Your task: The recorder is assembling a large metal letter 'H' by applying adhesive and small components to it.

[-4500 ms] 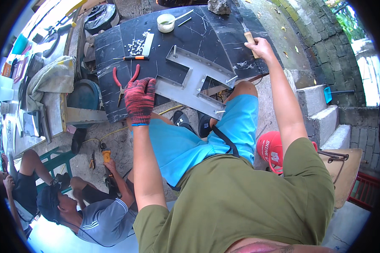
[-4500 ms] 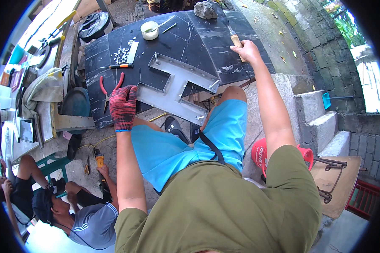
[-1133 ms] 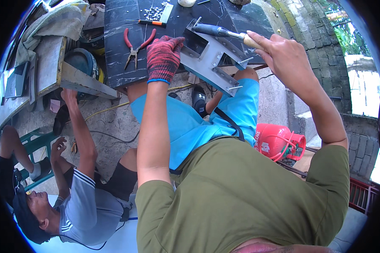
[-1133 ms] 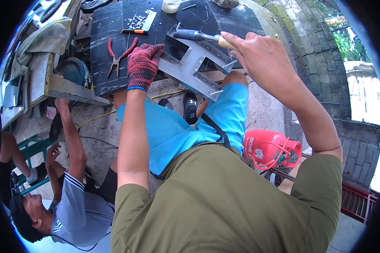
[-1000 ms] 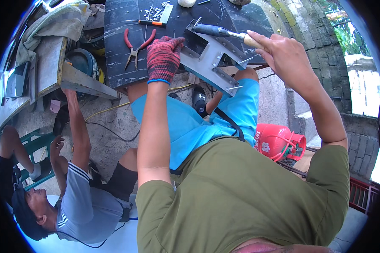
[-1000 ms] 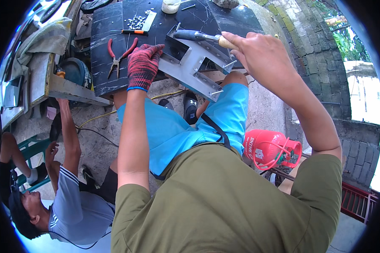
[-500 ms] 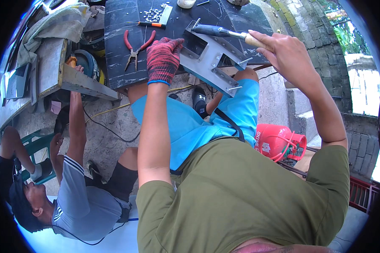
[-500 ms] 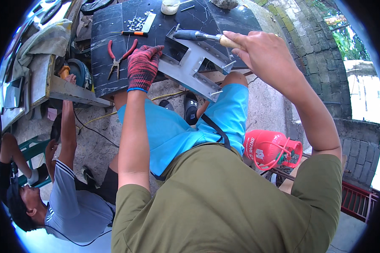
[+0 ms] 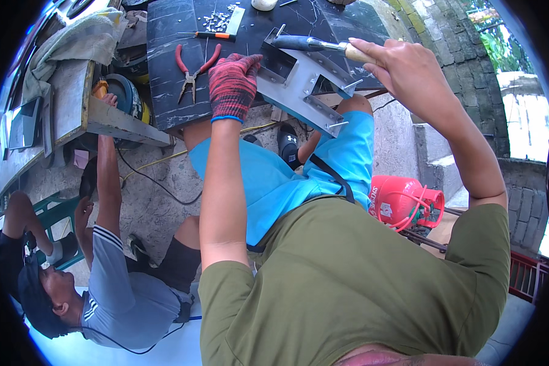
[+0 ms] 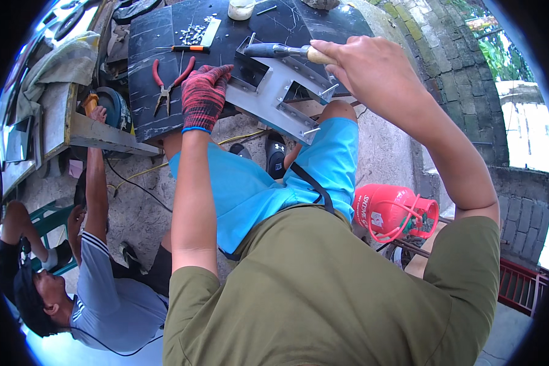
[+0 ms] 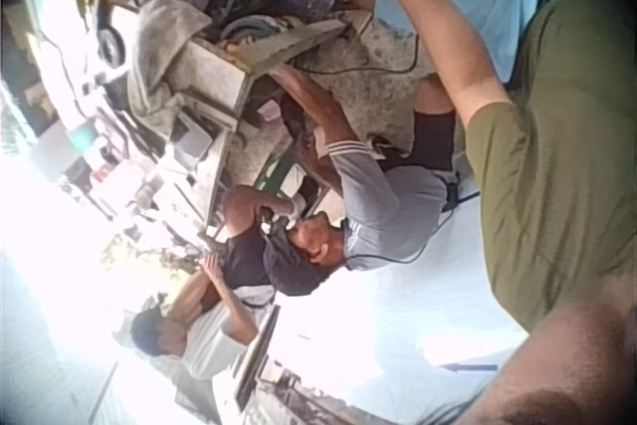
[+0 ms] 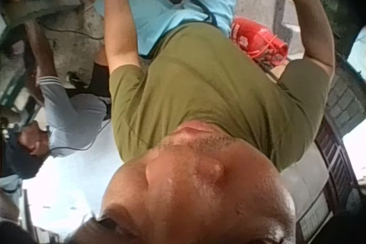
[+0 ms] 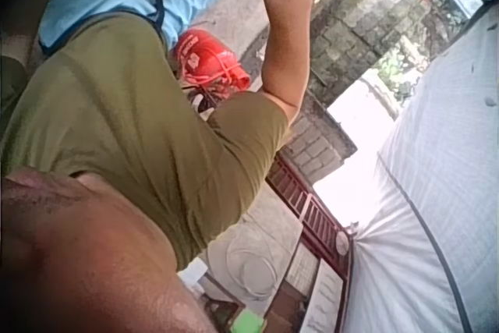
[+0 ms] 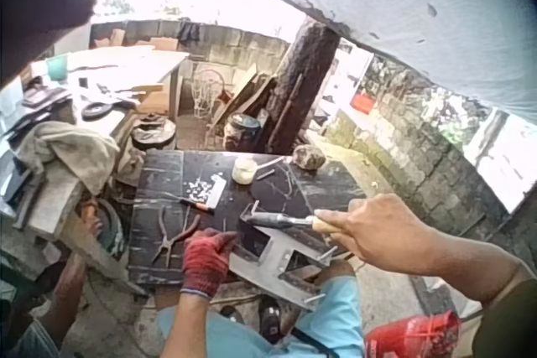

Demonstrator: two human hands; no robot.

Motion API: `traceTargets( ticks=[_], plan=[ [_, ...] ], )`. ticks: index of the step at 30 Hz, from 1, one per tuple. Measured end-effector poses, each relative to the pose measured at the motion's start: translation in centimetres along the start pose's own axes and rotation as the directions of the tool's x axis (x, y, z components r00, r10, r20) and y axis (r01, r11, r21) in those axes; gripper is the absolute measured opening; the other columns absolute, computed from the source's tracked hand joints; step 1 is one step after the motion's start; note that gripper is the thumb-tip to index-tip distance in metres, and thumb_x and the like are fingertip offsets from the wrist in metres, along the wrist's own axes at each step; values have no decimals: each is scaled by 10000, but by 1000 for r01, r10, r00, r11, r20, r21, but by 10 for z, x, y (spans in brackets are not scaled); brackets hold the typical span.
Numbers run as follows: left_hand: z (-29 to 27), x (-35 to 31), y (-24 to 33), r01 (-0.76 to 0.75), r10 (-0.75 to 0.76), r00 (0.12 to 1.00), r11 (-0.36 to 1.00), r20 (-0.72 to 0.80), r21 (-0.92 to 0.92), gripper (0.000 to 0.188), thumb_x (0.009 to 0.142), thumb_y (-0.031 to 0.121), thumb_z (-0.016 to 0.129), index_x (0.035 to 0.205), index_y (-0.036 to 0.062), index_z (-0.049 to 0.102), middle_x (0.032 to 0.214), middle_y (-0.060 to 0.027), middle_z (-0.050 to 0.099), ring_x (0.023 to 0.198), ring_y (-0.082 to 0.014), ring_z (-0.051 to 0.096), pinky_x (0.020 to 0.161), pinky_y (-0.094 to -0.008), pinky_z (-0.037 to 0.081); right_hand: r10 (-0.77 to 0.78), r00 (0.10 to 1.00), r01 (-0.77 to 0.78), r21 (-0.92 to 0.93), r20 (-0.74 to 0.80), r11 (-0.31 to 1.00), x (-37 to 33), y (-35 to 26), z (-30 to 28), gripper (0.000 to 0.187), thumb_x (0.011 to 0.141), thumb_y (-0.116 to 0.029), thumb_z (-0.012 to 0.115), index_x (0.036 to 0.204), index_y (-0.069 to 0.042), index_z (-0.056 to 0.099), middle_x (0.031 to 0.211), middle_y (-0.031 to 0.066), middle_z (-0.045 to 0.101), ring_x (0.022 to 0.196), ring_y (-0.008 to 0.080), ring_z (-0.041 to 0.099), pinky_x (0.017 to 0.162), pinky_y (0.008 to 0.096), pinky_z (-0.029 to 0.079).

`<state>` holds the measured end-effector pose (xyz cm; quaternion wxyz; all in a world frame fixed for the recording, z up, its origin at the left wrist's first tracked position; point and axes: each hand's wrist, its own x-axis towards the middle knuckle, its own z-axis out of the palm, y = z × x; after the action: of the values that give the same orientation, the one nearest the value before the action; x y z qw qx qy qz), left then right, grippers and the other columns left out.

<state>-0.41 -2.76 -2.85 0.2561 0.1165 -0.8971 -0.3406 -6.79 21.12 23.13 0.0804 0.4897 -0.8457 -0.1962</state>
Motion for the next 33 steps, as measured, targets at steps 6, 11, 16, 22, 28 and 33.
traceTargets(
  ticks=[6, 11, 16, 22, 28, 33],
  plan=[
    [0, -1, 1, 12, -12, 1000, 1000, -14, -2, 217, 900, 158, 744, 1097, 220, 814, 996, -54, 756, 966, -268, 690, 924, -383, 544, -8, 1000, 7, -46, -13, 999, -1, -5, 1, 442, 956, -235, 687, 1392, -189, 638, 909, 121, 709, 846, 299, 713, 754, 427, 565],
    [1, -1, 0, 4, -4, 1000, 1000, -15, 20, 213, 902, 168, 745, 1095, 225, 815, 995, -55, 756, 962, -268, 691, 914, -385, 545, 22, 999, -21, -77, 24, 997, -5, -12, 2, 465, 959, -234, 688, 1415, -181, 618, 903, 125, 705, 848, 293, 716, 747, 427, 569],
    [1, 0, 0, 11, -11, 1000, 1000, -3, -3, 209, 907, 168, 738, 1096, 217, 814, 997, -53, 757, 965, -263, 693, 918, -383, 546, 6, 1000, -4, -89, 20, 996, -3, -12, 0, 471, 960, -233, 687, 1422, -181, 613, 896, 124, 702, 845, 288, 717, 745, 420, 570],
    [0, 0, 1, -10, 10, 1000, 1000, -19, 3, 205, 902, 164, 739, 1088, 208, 816, 1002, -54, 758, 967, -263, 695, 924, -383, 546, 12, 1000, -10, -89, 24, 996, -3, -11, 1, 468, 961, -229, 686, 1424, -205, 615, 886, 117, 699, 822, 279, 721, 739, 413, 574],
    [1, -1, 1, 9, -8, 1000, 1000, -23, 17, 212, 891, 187, 760, 1090, 232, 816, 984, -56, 751, 958, -272, 690, 921, -390, 545, 5, 1000, -2, -132, 24, 991, -4, -16, 0, 472, 956, -233, 693, 1422, -214, 618, 881, 110, 697, 811, 269, 727, 710, 402, 577],
    [1, 0, 2, 12, -11, 1000, 1000, -24, 19, 211, 885, 207, 773, 1087, 247, 818, 968, -54, 746, 959, -278, 686, 922, -396, 544, 21, 999, -15, -121, 43, 992, -6, -14, 1, 476, 951, -230, 699, 1420, -218, 620, 879, 109, 695, 798, 268, 726, 702, 397, 577]
  ],
)
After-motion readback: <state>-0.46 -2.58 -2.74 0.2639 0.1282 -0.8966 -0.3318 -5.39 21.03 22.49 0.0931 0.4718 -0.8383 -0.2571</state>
